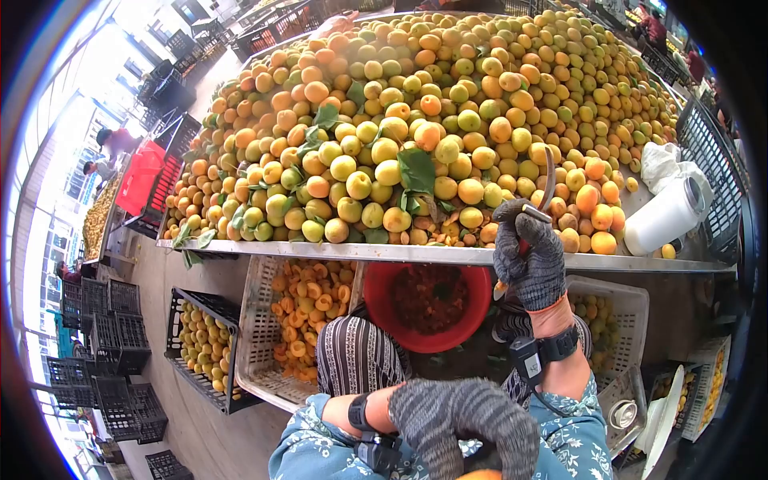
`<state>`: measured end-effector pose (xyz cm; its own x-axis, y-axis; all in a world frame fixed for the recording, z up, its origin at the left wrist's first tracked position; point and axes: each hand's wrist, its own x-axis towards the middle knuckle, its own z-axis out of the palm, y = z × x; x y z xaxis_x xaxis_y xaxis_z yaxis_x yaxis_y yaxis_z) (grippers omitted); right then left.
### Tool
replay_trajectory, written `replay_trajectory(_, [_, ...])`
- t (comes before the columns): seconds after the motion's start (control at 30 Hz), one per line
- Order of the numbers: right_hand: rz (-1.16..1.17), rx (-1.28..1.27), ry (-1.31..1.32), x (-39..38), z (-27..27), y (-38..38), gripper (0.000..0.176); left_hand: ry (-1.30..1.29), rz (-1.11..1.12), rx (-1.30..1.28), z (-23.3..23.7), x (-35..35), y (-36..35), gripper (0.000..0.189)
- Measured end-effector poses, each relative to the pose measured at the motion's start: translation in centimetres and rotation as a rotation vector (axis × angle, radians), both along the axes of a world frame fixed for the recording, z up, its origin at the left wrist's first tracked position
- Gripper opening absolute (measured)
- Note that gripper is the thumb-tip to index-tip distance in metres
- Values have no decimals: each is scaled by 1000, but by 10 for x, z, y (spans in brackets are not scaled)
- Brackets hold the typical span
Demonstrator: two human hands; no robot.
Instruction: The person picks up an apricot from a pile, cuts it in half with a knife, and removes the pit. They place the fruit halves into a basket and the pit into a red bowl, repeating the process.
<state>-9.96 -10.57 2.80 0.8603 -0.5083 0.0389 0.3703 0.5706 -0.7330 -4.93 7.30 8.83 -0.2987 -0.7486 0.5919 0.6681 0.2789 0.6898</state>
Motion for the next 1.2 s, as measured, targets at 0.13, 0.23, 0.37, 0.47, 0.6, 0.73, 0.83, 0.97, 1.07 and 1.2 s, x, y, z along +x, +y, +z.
replay_trajectory(0.13, [-38, -50, 34, 0, 1, 3, 28, -7, -5, 24, -5, -9, 6, 58])
replay_trajectory(0.23, [-51, -15, 42, 1, 6, 7, 30, -6, -14, 46, -11, -18, 10, 58])
replay_trajectory(0.37, [-59, 24, 50, 1, 8, 8, 29, -2, -26, 62, -16, -26, 11, 58])
replay_trajectory(0.47, [-41, -23, 55, 1, 2, 6, 27, 0, -35, 75, -18, -25, 9, 58])
replay_trajectory(0.6, [-40, -26, 45, 1, 1, 5, 27, 7, -48, 79, -22, -34, 10, 58])
replay_trajectory(0.73, [-78, 10, 48, 2, 3, 8, 27, 15, -59, 89, -24, -36, 11, 58])
replay_trajectory(0.83, [-79, 32, 67, 1, 5, 7, 27, 28, -64, 98, -26, -38, 15, 58])
replay_trajectory(0.97, [-62, 26, 48, 3, -1, 6, 28, 48, -68, 116, -31, -48, 17, 57])
replay_trajectory(1.07, [-81, 21, 54, 3, -2, 5, 29, 54, -68, 128, -30, -43, 15, 57])
replay_trajectory(1.2, [-57, 45, 64, 1, 5, 6, 24, 63, -69, 141, -29, -36, 14, 57])
